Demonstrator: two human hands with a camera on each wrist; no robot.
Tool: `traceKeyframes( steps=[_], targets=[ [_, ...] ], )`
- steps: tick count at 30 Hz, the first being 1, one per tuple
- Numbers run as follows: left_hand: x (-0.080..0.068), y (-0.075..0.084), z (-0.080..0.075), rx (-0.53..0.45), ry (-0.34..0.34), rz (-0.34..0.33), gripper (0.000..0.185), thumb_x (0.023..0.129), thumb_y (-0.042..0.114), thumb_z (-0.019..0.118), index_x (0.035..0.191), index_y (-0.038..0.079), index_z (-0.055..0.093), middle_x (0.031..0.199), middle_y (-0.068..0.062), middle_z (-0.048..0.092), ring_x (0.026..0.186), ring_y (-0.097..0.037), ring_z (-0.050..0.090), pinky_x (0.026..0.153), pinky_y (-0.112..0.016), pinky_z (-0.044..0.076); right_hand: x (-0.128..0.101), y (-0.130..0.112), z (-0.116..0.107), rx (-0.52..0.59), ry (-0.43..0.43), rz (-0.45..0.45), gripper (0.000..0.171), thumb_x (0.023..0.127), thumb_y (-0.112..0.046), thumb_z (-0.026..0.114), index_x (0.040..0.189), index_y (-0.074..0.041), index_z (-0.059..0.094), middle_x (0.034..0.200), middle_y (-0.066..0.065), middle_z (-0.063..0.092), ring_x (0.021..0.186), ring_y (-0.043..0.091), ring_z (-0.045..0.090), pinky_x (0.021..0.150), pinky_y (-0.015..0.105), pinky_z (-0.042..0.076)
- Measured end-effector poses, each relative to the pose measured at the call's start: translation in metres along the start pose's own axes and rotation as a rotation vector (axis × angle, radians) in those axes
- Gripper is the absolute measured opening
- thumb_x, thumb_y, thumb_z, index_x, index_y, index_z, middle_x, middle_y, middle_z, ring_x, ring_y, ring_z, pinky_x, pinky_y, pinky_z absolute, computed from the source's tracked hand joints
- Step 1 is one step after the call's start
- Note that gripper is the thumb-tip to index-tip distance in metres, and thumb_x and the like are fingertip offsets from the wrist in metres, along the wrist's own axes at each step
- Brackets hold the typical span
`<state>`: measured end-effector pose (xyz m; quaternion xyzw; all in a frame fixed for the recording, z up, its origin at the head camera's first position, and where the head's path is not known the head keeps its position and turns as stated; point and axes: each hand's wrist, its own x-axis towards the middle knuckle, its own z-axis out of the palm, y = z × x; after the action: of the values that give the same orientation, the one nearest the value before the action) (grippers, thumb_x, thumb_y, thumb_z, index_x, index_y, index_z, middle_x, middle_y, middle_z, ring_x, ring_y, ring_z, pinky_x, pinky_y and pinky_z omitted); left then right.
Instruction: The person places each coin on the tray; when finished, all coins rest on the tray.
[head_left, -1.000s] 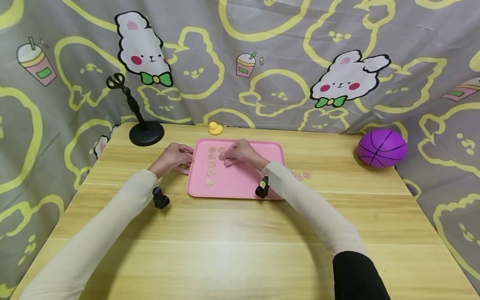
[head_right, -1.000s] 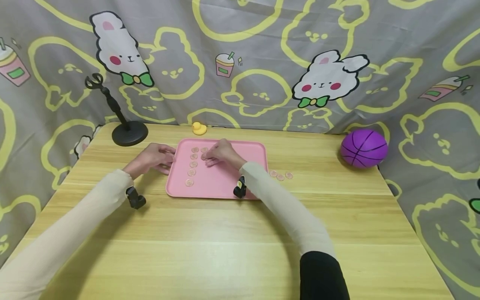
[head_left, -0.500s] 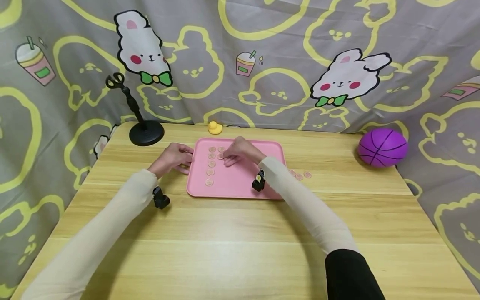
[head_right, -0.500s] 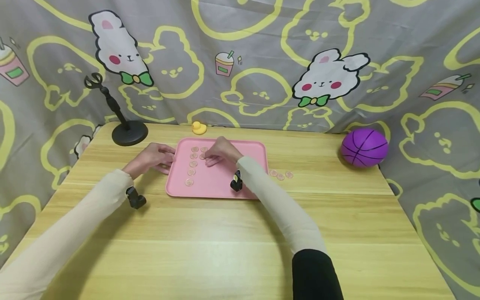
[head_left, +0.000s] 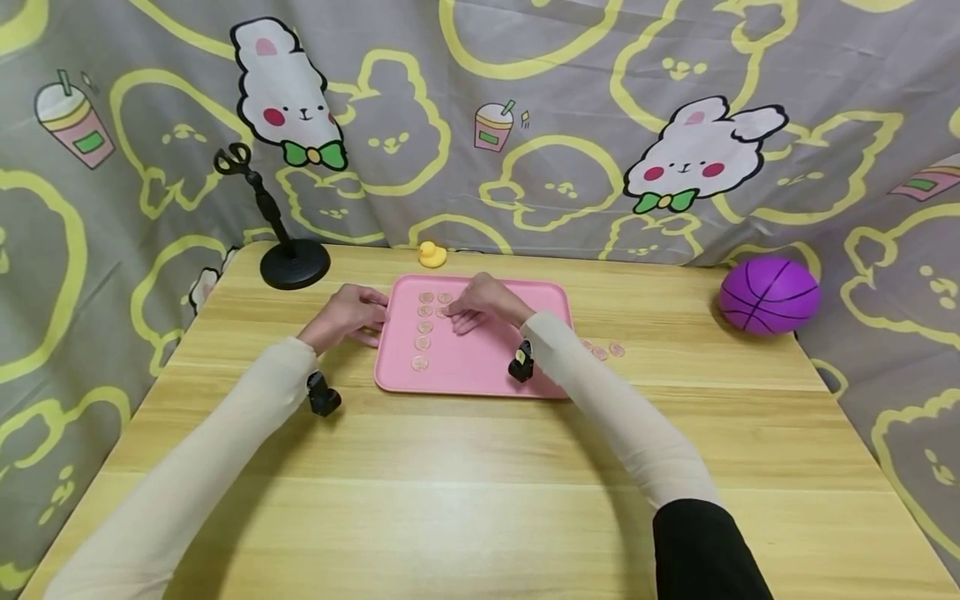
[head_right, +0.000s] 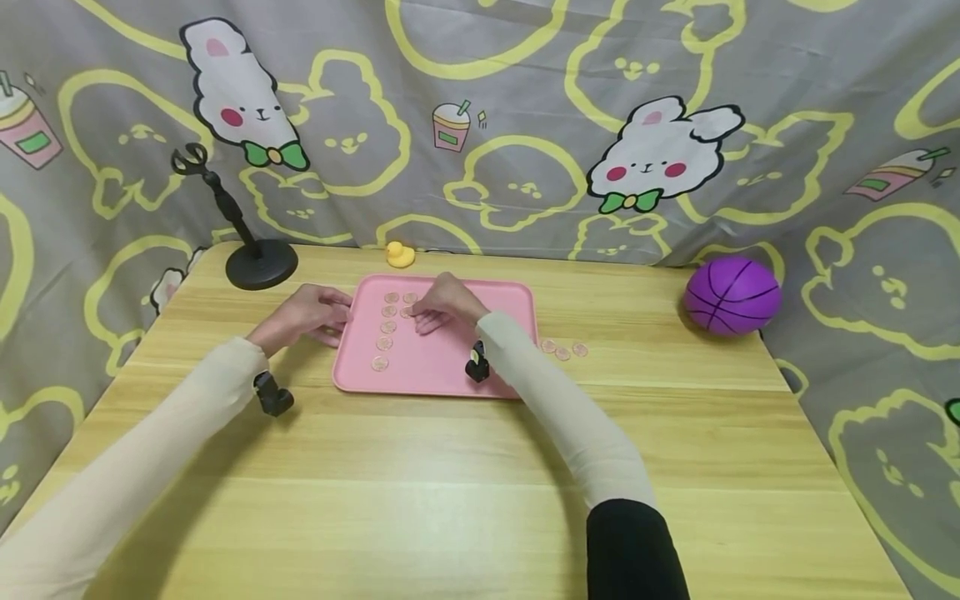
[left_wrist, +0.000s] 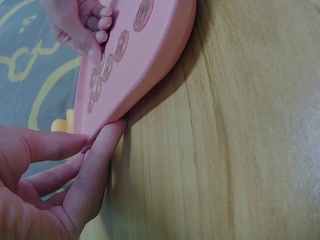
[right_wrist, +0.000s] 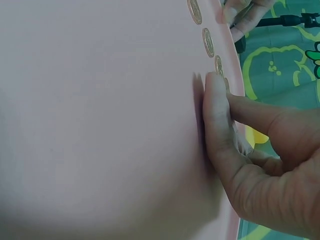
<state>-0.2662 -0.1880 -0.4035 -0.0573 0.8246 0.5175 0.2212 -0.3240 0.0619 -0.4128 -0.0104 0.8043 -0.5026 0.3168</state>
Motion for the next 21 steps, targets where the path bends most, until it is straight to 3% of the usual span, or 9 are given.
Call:
traceKeyframes(
  steps=[7,12,21],
  targets=[
    [-0.004,0.002,0.0,0.0,0.0,0.01,0.044,0.103,0.005,0.056,0.145,-0.01,0.051,0.131,-0.029,0.062,0.102,-0.029,0.071,0.076,-0.033,0.067,0.0,0.006,0.0,0.004,-0.009,-0.057,0.016,0.096,-0.01,0.077,0.094,0.007,0.075,0.071,0.012,0.074,0.057,0.017,0.073,0.063,0.03,0.066],
    [-0.005,0.004,0.0,-0.003,-0.004,0.001,0.047,0.104,0.006,0.058,0.147,-0.009,0.049,0.134,-0.03,0.062,0.11,-0.035,0.07,0.077,-0.034,0.067,-0.003,0.006,0.0,0.01,-0.026,-0.075,0.016,0.096,-0.008,0.075,0.093,0.007,0.074,0.071,0.012,0.074,0.057,0.018,0.073,0.063,0.031,0.066],
    [-0.003,0.003,0.001,0.005,0.008,-0.002,0.046,0.104,0.006,0.057,0.146,-0.009,0.05,0.132,-0.03,0.063,0.105,-0.032,0.071,0.075,-0.033,0.067,-0.017,0.006,-0.013,-0.029,-0.127,-0.203,0.021,0.104,-0.005,0.063,0.112,0.013,0.07,0.097,0.023,0.076,0.071,0.02,0.074,0.078,0.037,0.067]
  ],
)
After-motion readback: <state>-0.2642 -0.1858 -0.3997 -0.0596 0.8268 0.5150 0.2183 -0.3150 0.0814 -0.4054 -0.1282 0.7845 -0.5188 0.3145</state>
